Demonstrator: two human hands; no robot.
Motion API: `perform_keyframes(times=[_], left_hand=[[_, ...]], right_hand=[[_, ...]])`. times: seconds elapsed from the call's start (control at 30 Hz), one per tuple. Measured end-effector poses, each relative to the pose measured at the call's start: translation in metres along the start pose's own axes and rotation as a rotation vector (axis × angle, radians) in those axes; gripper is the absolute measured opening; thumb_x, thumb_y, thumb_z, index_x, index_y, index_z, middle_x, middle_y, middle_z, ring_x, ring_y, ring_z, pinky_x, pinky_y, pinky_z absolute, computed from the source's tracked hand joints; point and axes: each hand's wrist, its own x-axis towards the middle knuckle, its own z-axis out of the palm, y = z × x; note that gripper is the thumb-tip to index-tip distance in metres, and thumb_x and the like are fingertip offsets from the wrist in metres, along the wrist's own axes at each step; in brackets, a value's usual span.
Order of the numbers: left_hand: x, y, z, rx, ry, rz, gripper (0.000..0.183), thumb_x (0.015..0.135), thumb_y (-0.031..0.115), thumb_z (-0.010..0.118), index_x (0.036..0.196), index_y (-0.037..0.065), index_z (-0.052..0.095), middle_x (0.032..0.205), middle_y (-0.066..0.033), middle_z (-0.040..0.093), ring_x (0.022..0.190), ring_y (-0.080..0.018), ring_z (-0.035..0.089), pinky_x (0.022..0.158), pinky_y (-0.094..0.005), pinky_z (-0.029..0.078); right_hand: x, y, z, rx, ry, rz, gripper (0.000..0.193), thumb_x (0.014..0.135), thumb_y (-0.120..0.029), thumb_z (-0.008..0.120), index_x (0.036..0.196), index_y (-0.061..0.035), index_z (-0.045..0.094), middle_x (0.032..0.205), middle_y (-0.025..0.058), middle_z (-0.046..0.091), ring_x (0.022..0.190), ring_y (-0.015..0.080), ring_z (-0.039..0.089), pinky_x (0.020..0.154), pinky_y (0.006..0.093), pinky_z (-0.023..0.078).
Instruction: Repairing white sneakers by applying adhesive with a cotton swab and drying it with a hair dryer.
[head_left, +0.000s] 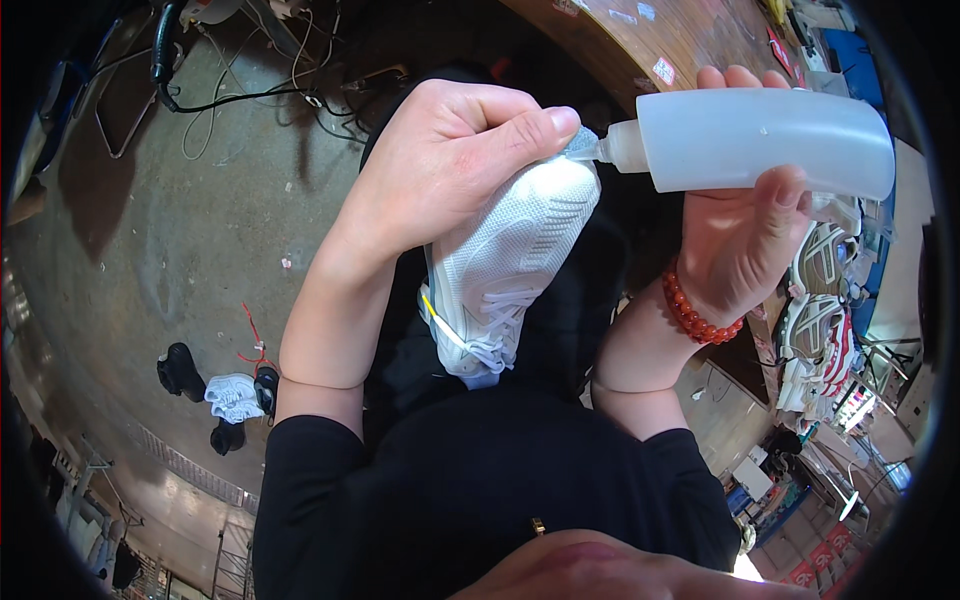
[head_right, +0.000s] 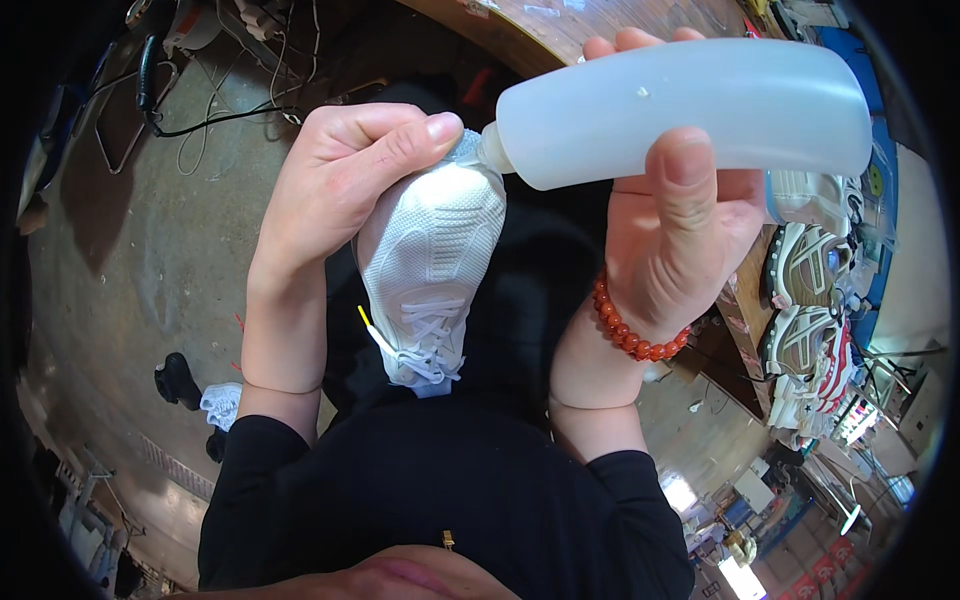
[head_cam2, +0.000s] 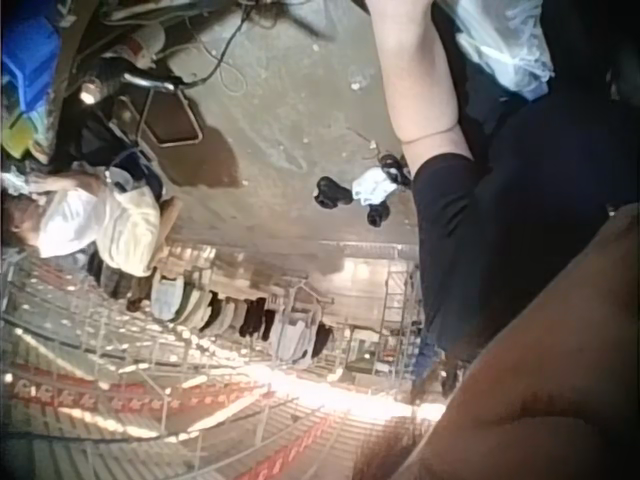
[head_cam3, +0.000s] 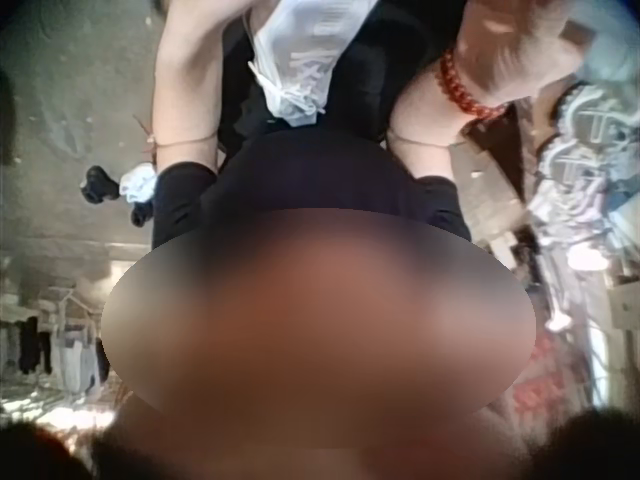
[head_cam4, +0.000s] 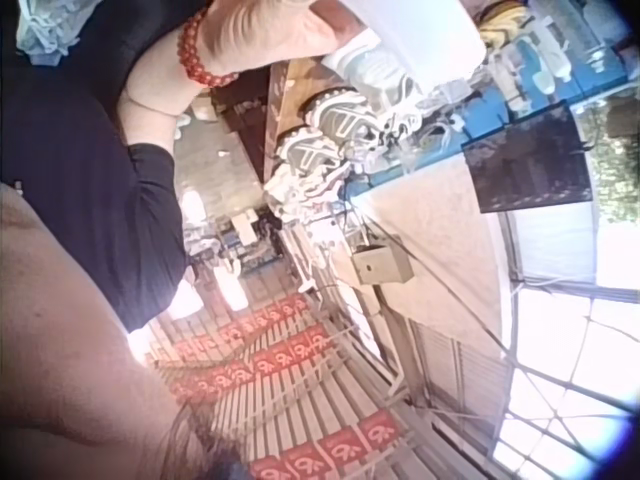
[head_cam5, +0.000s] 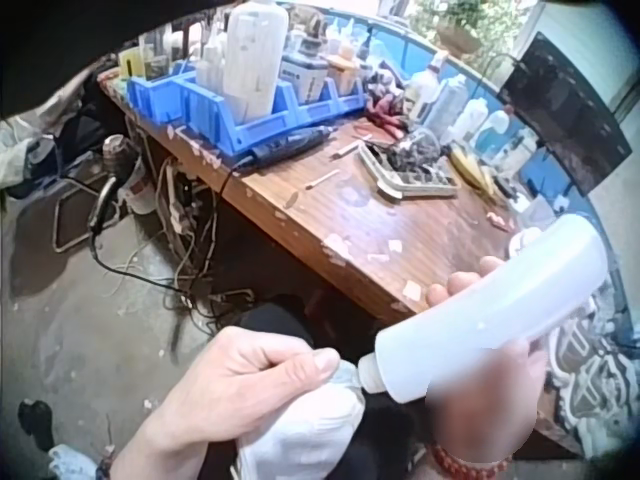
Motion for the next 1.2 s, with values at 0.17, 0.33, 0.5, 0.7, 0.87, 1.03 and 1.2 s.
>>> perform_keyframes(times=[0.17, 0.33, 0.5, 0.7, 0.87, 1.03, 1.2], left_hand=[[0.0, -0.001, 0.0, -0.032, 0.026, 0.002, 0.033, 0.095, 0.027, 0.067, 0.077, 0.001, 0.072, 0.06, 0.0068, 0.056, 0.057, 0.0, 0.047, 0.051, -0.0198, 0.038], [0.002, -0.001, 0.002, -0.023, 0.024, -0.003, 0.032, 0.095, 0.027, 0.067, 0.078, 0.0, 0.072, 0.061, 0.0058, 0.058, 0.058, -0.0007, 0.049, 0.053, -0.0203, 0.039], [0.002, -0.003, 0.0, -0.003, 0.022, -0.013, 0.032, 0.094, 0.027, 0.067, 0.08, 0.0, 0.073, 0.061, 0.0047, 0.06, 0.059, -0.0015, 0.051, 0.054, -0.0211, 0.041], [0.004, -0.002, 0.002, 0.011, 0.03, -0.004, 0.032, 0.094, 0.028, 0.067, 0.08, 0.0, 0.073, 0.061, 0.004, 0.06, 0.059, -0.0015, 0.05, 0.054, -0.021, 0.04], [0.003, -0.002, 0.0, 0.018, 0.026, -0.011, 0.032, 0.094, 0.028, 0.067, 0.079, 0.0, 0.073, 0.061, 0.0041, 0.06, 0.059, -0.0013, 0.05, 0.054, -0.0206, 0.04], [0.002, -0.001, -0.001, 0.01, 0.02, -0.018, 0.033, 0.094, 0.028, 0.067, 0.079, 0.0, 0.073, 0.062, 0.0045, 0.06, 0.06, -0.0013, 0.05, 0.054, -0.0206, 0.04], [0.0, 0.0, 0.002, -0.01, 0.029, -0.017, 0.032, 0.094, 0.028, 0.067, 0.079, 0.0, 0.072, 0.063, 0.0049, 0.06, 0.06, -0.0012, 0.05, 0.054, -0.0206, 0.04]], right_hand=[[0.011, -0.007, -0.003, 0.001, -0.028, 0.035, 0.059, 0.091, -0.018, 0.072, 0.136, 0.0088, 0.044, 0.125, 0.0281, 0.059, 0.116, 0.0406, 0.061, 0.102, 0.0527, 0.049], [0.012, -0.009, 0.004, -0.074, -0.011, 0.069, 0.063, 0.089, -0.018, 0.072, 0.137, 0.0099, 0.042, 0.125, 0.0279, 0.059, 0.115, 0.0399, 0.062, 0.103, 0.0505, 0.049], [0.011, -0.017, 0.012, -0.334, -0.096, 0.181, 0.08, 0.091, -0.033, 0.07, 0.148, 0.0052, 0.029, 0.141, 0.0267, 0.048, 0.133, 0.0416, 0.048, 0.111, 0.0577, 0.038], [0.014, -0.009, 0.011, -0.302, -0.055, 0.165, 0.08, 0.09, -0.035, 0.073, 0.145, 0.0051, 0.033, 0.139, 0.0261, 0.05, 0.13, 0.0419, 0.051, 0.109, 0.0576, 0.04], [0.016, -0.001, 0.007, -0.109, 0.025, 0.098, 0.06, 0.087, -0.017, 0.077, 0.132, 0.0088, 0.047, 0.124, 0.0226, 0.06, 0.112, 0.0342, 0.063, 0.1, 0.0507, 0.053], [0.014, 0.001, 0.006, -0.071, 0.05, 0.098, 0.056, 0.088, -0.016, 0.076, 0.131, 0.008, 0.048, 0.122, 0.0196, 0.06, 0.112, 0.034, 0.063, 0.099, 0.0536, 0.053], [0.011, 0.002, 0.005, -0.05, 0.098, 0.106, 0.056, 0.088, -0.017, 0.076, 0.13, 0.0081, 0.048, 0.121, 0.0202, 0.06, 0.112, 0.0354, 0.063, 0.099, 0.054, 0.053]])
